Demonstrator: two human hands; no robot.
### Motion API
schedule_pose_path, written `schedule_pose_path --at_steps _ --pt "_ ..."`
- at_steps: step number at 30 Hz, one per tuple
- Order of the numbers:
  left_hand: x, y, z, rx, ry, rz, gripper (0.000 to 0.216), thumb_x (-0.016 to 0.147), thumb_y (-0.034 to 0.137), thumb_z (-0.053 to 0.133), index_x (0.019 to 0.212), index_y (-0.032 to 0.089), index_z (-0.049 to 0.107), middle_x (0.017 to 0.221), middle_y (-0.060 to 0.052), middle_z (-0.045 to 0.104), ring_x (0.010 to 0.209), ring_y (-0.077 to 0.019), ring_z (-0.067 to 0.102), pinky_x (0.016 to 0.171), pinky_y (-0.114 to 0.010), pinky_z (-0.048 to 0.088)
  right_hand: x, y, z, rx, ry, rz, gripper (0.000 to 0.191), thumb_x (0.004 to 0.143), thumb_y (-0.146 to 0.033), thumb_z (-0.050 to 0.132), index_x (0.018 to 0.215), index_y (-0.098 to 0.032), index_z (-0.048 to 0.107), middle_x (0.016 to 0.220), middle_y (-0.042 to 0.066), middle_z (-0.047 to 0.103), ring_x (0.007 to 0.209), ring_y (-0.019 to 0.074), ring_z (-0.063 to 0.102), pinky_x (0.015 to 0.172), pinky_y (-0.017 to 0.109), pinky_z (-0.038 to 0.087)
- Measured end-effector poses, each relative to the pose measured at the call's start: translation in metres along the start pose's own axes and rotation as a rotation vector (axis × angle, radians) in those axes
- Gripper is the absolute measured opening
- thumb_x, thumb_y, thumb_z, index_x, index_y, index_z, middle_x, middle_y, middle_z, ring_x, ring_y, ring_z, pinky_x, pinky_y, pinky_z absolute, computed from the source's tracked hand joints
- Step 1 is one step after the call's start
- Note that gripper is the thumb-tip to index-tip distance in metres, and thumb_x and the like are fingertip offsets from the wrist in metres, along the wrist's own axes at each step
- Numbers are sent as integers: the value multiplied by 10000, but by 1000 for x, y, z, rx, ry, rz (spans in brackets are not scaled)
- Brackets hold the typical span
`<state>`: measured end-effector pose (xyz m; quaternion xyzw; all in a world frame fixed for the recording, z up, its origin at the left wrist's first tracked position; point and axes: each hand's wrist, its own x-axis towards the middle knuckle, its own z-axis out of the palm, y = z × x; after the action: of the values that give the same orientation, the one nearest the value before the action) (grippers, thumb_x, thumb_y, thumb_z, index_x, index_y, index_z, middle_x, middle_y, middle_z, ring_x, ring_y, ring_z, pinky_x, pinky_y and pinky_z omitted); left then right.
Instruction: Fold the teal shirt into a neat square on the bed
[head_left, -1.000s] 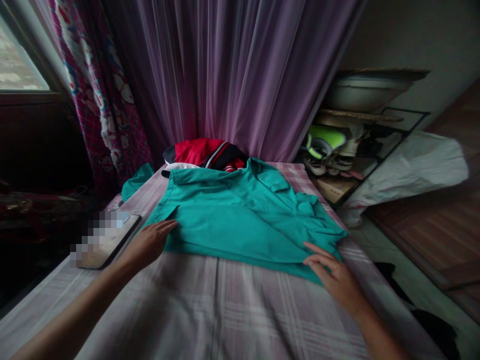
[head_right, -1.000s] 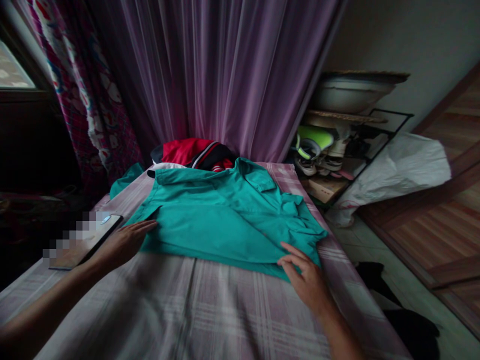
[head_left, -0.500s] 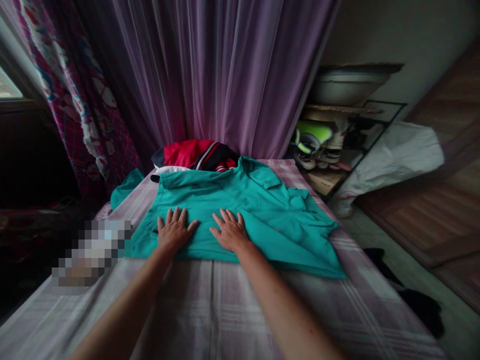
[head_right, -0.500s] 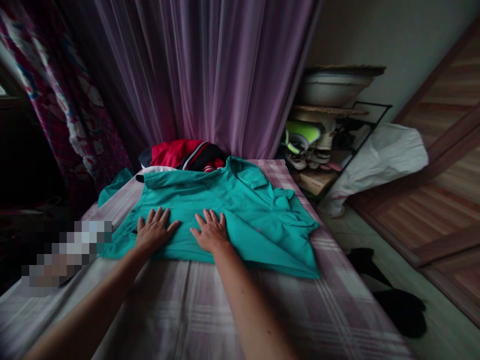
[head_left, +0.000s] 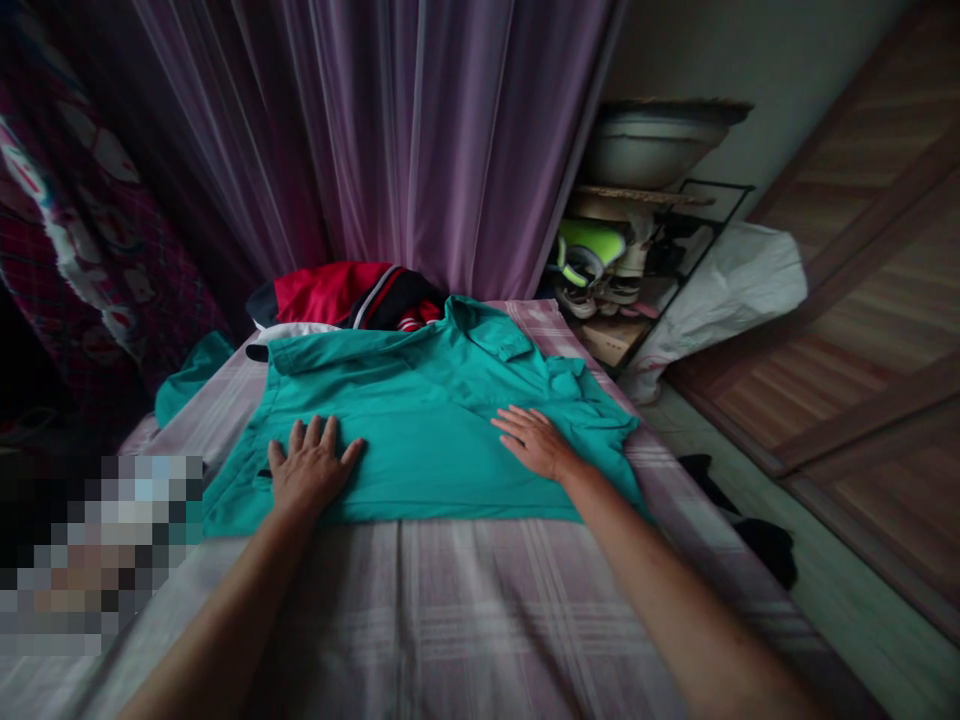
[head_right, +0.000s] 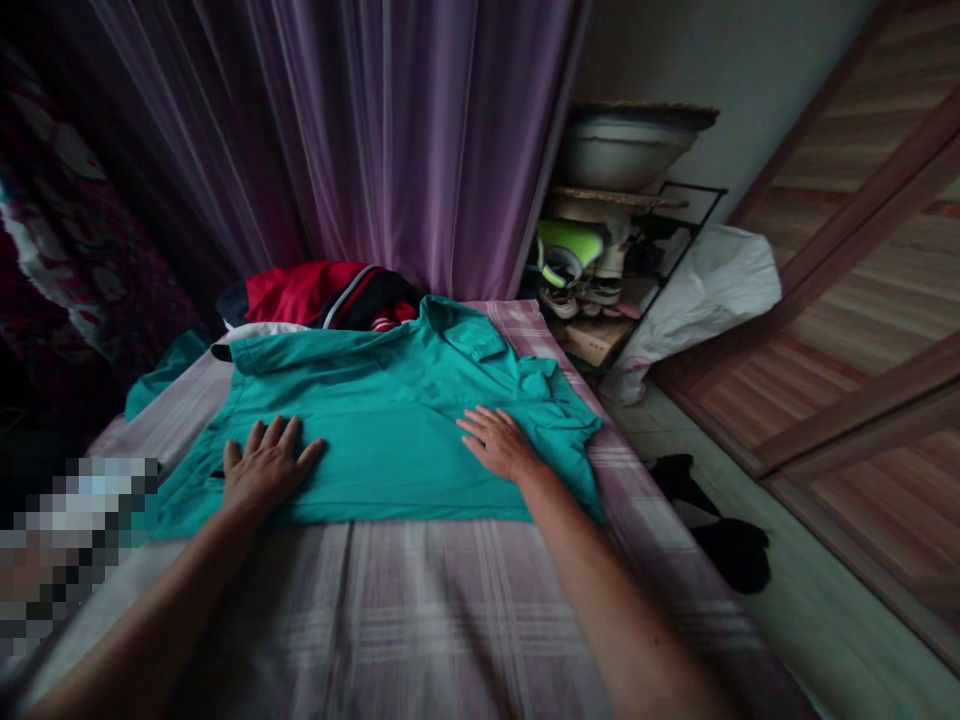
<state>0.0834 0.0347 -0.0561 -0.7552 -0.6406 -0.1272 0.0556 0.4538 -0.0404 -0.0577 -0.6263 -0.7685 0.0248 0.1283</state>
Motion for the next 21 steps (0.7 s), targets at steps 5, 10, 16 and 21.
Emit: schedule_pose_path --at_steps 5,10,16,21 --pt "-1 2 -3 16 -26 -7 735 929 636 294 1438 143 492 1507 -214 460 1431 -426 333 1096 -714 231 19 -60 -9 30 147 144 480 993 -385 425 1441 -230 503 1523 136 460 1398 290 417 1143 569 281" --pt "-1 -5 -3 -2 -13 2 722 934 626 302 1459 157 464 1519 -204 449 1433 -412 338 1097 -689 261 32 -128 12 97 18 -138 531 988 -465 442 1478 -258 447 1560 81 418 1444 248 351 1194 511 227" --pt "3 -15 0 -40 -25 24 674 939 600 334 1455 187 469 1531 -189 437 1432 -403 341 1093 -685 280 -3 -76 14 159 66 -141 360 967 -342 510 1290 -259 647 1394 73 609 1338 239 509 1145 497 355" --pt "-7 -17 -9 -147 166 205 515 986 492 300 1286 209 609 1402 -139 590 1330 -313 507 1113 -571 350 -79 -14 -4 154 175 -188 356 930 -329 548 1252 -246 675 1302 70 676 1281 255 566 1075 478 458"
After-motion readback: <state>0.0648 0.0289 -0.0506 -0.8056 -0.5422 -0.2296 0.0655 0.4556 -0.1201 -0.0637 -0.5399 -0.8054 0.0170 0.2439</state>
